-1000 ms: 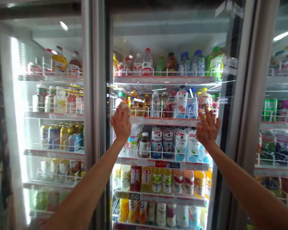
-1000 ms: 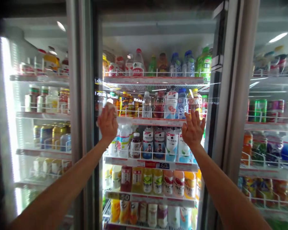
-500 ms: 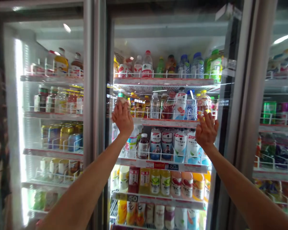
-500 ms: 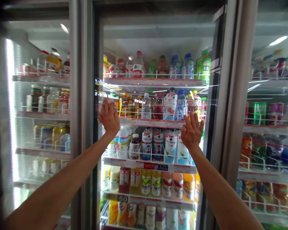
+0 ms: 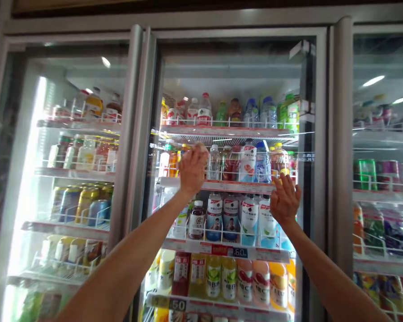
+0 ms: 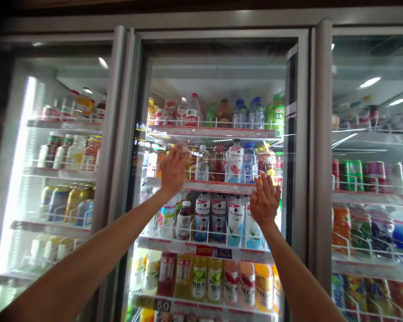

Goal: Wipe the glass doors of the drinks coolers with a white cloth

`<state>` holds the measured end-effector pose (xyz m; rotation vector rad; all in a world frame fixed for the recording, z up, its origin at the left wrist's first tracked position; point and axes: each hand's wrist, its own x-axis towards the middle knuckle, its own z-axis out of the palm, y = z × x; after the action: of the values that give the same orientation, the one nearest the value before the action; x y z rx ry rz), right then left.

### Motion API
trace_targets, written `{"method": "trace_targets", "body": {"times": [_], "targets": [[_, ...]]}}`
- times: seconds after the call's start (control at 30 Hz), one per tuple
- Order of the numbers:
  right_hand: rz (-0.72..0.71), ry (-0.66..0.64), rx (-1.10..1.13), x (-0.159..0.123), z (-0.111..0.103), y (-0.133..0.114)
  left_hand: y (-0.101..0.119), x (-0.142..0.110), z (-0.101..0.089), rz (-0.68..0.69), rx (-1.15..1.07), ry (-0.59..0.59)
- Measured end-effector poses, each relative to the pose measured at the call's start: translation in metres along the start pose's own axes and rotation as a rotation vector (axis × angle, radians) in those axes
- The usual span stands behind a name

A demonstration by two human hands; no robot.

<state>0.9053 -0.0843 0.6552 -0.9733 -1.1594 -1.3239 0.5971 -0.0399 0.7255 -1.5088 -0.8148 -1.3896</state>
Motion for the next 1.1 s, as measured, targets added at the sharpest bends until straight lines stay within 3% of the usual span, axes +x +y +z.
{"method": "trace_targets", "body": {"times": [0.1,0.13,0.17,0.2,0.23,0.33,0.4,0.47,0.57,0.63,0.7,0.8,0.83,0.87,0.93,1.0,1.03,1.1], "targets": [[-0.011,0.001,0.007,0.000,0.000,0.001,0.030,-0.019,0.006,0.682,-0.075,-0.138],[-0.014,0.007,0.010,0.000,0.000,0.001,0.032,-0.020,0.007,0.810,-0.094,-0.176],[-0.016,0.011,0.012,0.000,0.000,0.001,0.029,-0.017,0.007,0.836,-0.101,-0.196],[-0.015,0.013,0.013,0.000,0.000,0.001,0.020,-0.008,0.005,0.743,-0.096,-0.190],[-0.013,0.012,0.012,0.000,0.000,0.001,0.008,0.003,0.003,0.566,-0.081,-0.157],[-0.002,0.003,0.004,0.001,-0.001,0.000,-0.027,0.042,-0.002,-0.063,-0.023,0.020],[0.007,-0.002,0.001,0.001,-0.002,-0.001,-0.025,0.054,0.000,-0.251,-0.010,0.079],[0.010,-0.011,0.000,0.001,-0.002,-0.001,0.003,0.047,0.005,-0.121,-0.033,0.033],[0.005,-0.017,-0.004,0.001,-0.002,0.000,0.051,0.022,0.013,0.439,-0.105,-0.114],[-0.001,-0.008,-0.006,0.001,-0.002,0.000,0.056,0.013,0.013,0.631,-0.132,-0.150],[-0.007,-0.002,-0.009,0.001,-0.001,0.001,0.033,0.014,0.010,0.504,-0.124,-0.115],[-0.003,-0.006,-0.015,0.000,-0.001,0.001,-0.008,0.020,0.006,-0.042,-0.073,0.057],[0.003,-0.008,-0.018,0.000,-0.001,0.001,-0.013,0.017,0.005,-0.162,-0.058,0.101],[0.007,-0.010,-0.021,0.000,-0.001,0.001,-0.011,0.010,0.005,-0.191,-0.053,0.120],[0.008,-0.011,-0.024,0.000,-0.001,0.000,0.008,-0.014,0.006,0.040,-0.072,0.062],[0.002,-0.005,-0.025,0.000,-0.001,0.000,0.028,-0.044,0.004,0.478,-0.122,-0.044],[0.000,-0.002,-0.025,0.000,-0.001,0.000,0.031,-0.057,0.002,0.596,-0.137,-0.075],[-0.002,0.002,-0.021,0.000,0.000,0.000,0.018,-0.072,-0.005,0.546,-0.121,-0.078]]}}
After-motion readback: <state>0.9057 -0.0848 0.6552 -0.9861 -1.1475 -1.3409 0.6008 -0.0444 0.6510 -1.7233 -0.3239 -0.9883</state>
